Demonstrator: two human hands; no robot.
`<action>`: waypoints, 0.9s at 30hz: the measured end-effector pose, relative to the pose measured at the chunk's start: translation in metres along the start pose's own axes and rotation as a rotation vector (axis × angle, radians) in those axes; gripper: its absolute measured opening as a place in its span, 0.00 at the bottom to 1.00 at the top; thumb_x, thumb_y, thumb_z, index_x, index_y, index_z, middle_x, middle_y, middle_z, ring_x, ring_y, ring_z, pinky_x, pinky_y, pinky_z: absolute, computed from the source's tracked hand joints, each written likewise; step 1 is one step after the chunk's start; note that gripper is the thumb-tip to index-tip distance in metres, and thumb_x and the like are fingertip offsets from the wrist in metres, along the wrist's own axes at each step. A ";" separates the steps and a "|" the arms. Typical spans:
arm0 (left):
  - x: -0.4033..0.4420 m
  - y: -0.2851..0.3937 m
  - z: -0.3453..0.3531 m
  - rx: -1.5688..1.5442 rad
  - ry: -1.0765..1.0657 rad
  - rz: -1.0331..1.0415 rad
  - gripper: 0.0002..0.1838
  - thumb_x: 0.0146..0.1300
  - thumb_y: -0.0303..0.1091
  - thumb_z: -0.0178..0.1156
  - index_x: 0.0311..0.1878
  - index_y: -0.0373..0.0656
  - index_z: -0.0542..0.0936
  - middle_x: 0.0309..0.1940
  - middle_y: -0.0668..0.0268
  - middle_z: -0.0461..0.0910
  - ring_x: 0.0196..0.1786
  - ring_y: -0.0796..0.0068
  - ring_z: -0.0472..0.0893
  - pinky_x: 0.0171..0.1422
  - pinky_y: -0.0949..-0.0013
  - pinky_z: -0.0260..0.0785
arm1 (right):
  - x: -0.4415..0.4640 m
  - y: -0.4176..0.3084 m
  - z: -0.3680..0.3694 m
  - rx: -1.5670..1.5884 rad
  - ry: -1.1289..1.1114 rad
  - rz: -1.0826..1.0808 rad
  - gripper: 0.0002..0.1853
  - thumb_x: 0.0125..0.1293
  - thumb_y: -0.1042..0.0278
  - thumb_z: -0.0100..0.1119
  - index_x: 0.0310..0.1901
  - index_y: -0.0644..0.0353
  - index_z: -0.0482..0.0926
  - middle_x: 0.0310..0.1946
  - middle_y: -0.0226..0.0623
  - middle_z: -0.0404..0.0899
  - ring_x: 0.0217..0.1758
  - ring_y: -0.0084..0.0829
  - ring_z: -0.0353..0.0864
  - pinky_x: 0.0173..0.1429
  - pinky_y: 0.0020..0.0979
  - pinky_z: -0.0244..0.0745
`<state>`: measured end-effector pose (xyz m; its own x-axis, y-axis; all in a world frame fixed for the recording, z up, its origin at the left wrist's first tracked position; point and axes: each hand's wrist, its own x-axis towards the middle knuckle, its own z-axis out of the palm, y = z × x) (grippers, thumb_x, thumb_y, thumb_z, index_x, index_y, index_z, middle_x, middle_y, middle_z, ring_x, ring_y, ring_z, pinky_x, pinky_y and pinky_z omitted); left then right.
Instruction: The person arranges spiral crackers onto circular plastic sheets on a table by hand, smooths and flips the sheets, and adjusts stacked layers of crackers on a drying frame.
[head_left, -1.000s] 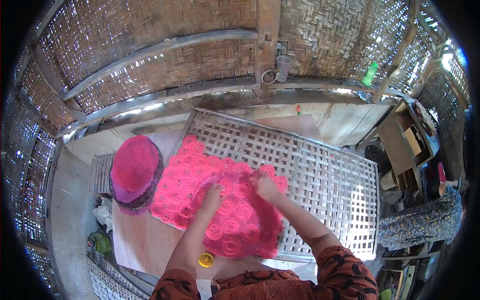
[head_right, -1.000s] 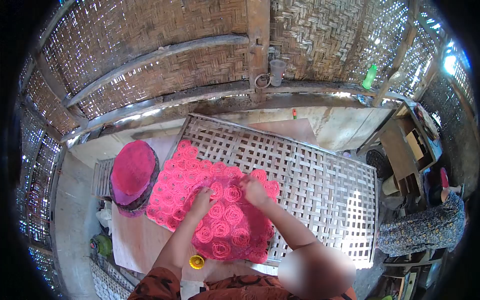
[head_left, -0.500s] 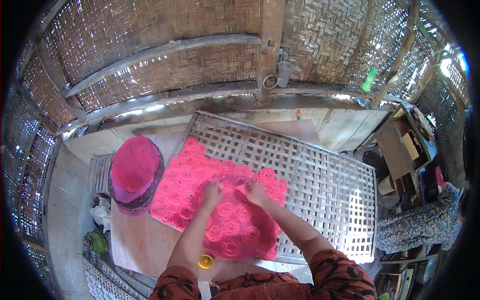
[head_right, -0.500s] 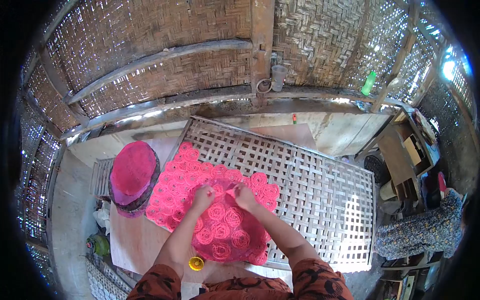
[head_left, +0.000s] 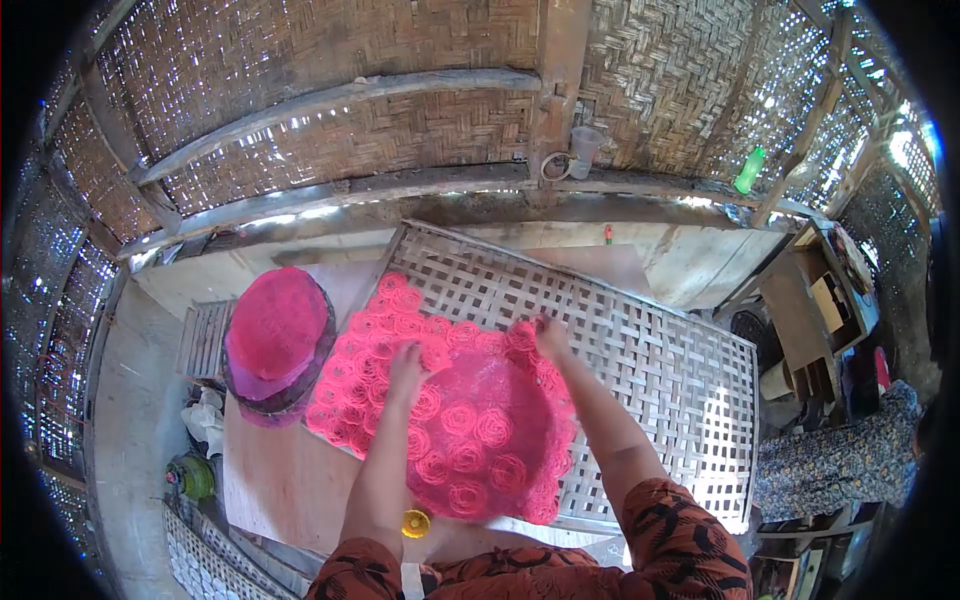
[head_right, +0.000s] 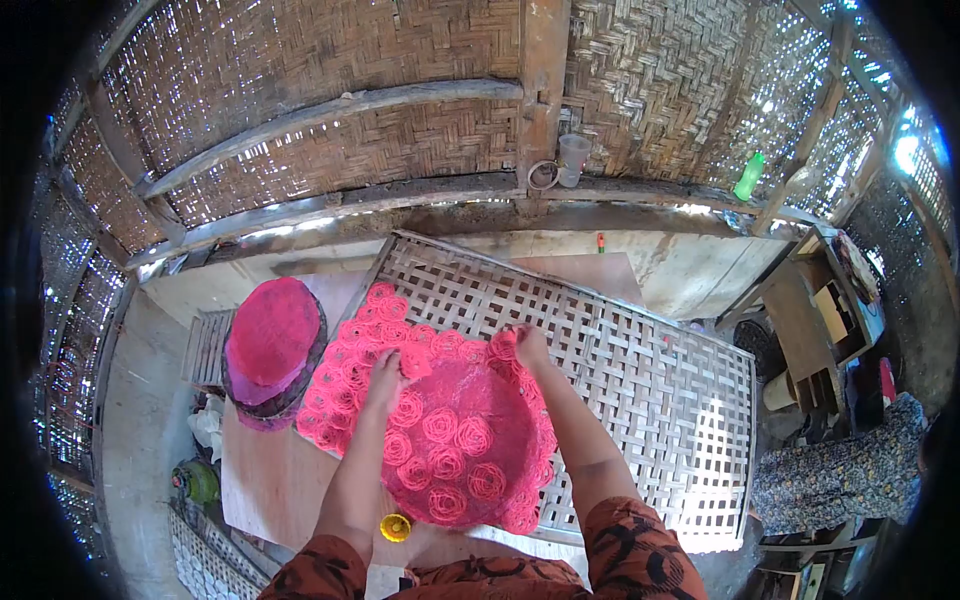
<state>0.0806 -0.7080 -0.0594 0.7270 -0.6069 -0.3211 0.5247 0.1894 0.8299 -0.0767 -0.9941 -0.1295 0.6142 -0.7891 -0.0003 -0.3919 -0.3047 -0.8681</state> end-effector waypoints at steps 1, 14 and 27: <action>-0.003 -0.006 0.007 0.002 -0.035 -0.021 0.18 0.69 0.34 0.48 0.60 0.40 0.66 0.53 0.58 0.70 0.55 0.63 0.73 0.55 0.47 0.73 | -0.019 -0.025 -0.010 -0.190 -0.023 -0.148 0.13 0.64 0.71 0.55 0.50 0.61 0.75 0.44 0.34 0.80 0.39 0.30 0.78 0.40 0.32 0.75; -0.047 -0.042 0.052 0.286 -0.168 -0.085 0.20 0.72 0.37 0.46 0.65 0.44 0.63 0.60 0.56 0.70 0.54 0.64 0.76 0.57 0.59 0.72 | -0.020 -0.040 -0.056 0.403 -0.015 -0.112 0.06 0.59 0.81 0.59 0.38 0.63 0.79 0.31 0.30 0.79 0.31 0.20 0.76 0.37 0.21 0.72; -0.082 0.005 -0.072 1.009 0.016 0.331 0.12 0.59 0.26 0.59 0.46 0.37 0.77 0.46 0.58 0.79 0.45 0.70 0.81 0.50 0.70 0.72 | -0.052 -0.057 -0.038 -0.626 0.256 -0.603 0.08 0.54 0.74 0.57 0.36 0.59 0.81 0.40 0.46 0.80 0.46 0.45 0.79 0.52 0.35 0.74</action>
<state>0.0556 -0.6015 -0.0617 0.7759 -0.6308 -0.0096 -0.3054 -0.3889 0.8692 -0.1128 -0.9559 -0.0609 0.6943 -0.4730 0.5425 -0.3997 -0.8802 -0.2560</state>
